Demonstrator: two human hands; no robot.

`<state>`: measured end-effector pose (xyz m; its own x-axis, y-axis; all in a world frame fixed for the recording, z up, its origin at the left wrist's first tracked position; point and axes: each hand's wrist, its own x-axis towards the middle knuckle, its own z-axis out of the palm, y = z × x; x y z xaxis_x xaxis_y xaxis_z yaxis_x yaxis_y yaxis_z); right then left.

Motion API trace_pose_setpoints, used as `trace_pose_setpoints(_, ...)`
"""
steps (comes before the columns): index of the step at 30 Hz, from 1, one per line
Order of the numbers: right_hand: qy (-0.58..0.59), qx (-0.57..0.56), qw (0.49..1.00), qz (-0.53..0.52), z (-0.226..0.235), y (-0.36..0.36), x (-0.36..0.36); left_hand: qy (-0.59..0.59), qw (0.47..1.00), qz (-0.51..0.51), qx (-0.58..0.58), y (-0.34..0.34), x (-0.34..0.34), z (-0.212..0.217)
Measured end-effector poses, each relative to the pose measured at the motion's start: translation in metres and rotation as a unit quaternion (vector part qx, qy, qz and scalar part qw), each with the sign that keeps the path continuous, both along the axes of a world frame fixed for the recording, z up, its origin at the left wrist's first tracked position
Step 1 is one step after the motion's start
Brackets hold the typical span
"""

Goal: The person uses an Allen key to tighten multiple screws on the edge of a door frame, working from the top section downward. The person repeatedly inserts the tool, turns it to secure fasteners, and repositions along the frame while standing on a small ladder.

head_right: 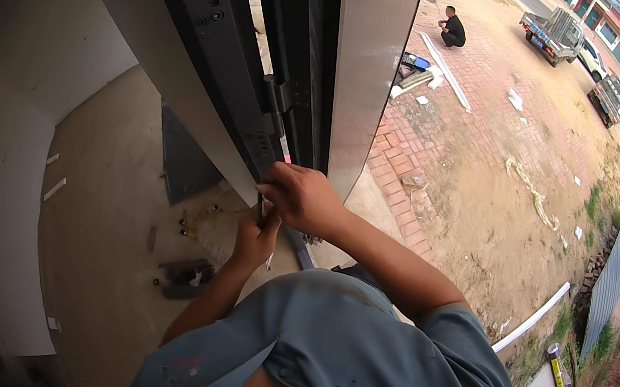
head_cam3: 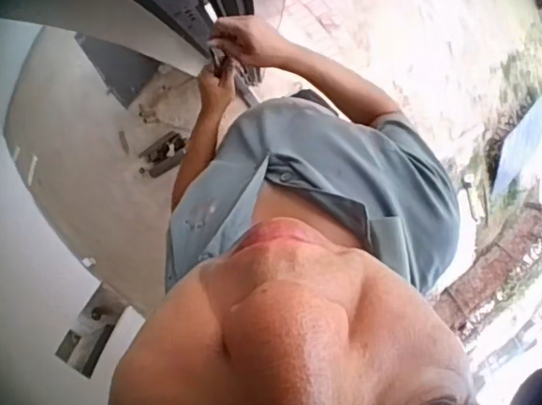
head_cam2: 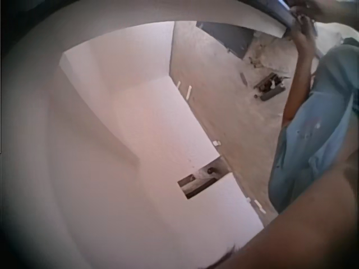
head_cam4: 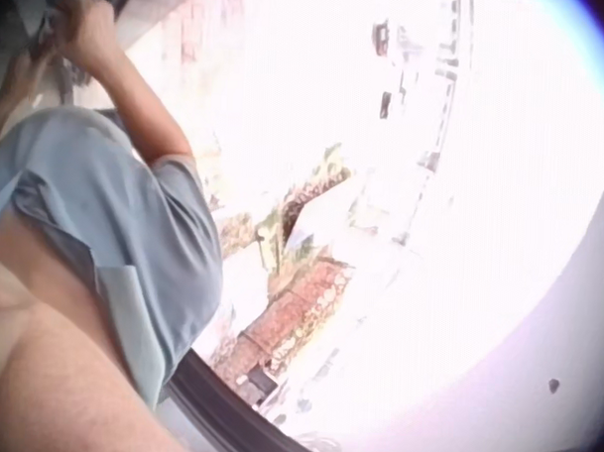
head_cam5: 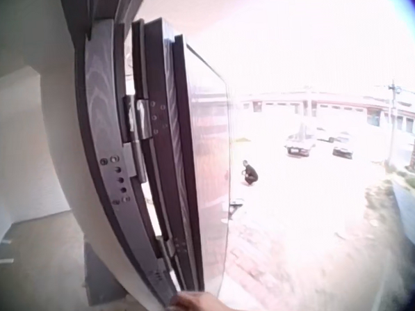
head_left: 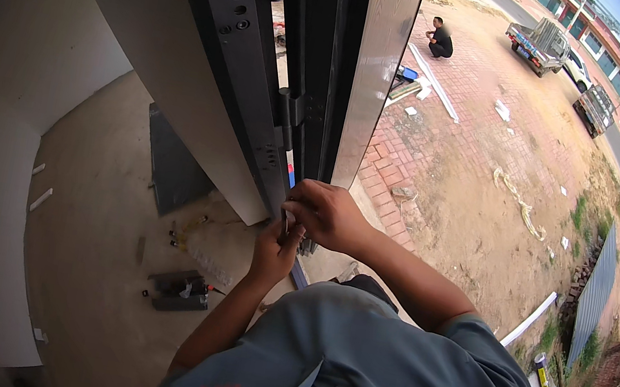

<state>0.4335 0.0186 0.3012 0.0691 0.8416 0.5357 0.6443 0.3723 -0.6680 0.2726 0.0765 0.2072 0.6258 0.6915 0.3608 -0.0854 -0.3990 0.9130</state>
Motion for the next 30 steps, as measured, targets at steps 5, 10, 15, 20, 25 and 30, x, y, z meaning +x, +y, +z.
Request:
trace_pose_setpoints(5, 0.02, 0.04, 0.998, -0.044, 0.022, -0.007, 0.008, -0.066, 0.995, -0.019, -0.074, 0.022, 0.02, 0.026)
trace_pose_setpoints(10, 0.006, 0.067, 0.994, -0.083, 0.034, -0.016, 0.018, -0.124, 0.974, -0.061, -0.181, 0.047, 0.049, 0.11)
trace_pose_setpoints(15, -0.124, 0.179, 0.962, -0.165, 0.065, -0.011, 0.035, -0.193, 0.922, -0.132, -0.307, 0.061, 0.069, 0.154)
trace_pose_setpoints(20, -0.244, 0.26, 0.917, -0.177, 0.088, -0.006, 0.055, -0.206, 0.908, -0.154, -0.332, 0.069, 0.081, 0.185)
trace_pose_setpoints(25, -0.322, 0.274, 0.888, -0.178, 0.112, -0.002, 0.064, -0.191, 0.912, -0.17, -0.319, 0.078, 0.093, 0.202)
trace_pose_setpoints(30, -0.33, 0.283, 0.882, -0.18, 0.119, 0.014, 0.066, -0.206, 0.912, -0.16, -0.316, 0.086, 0.098, 0.213)
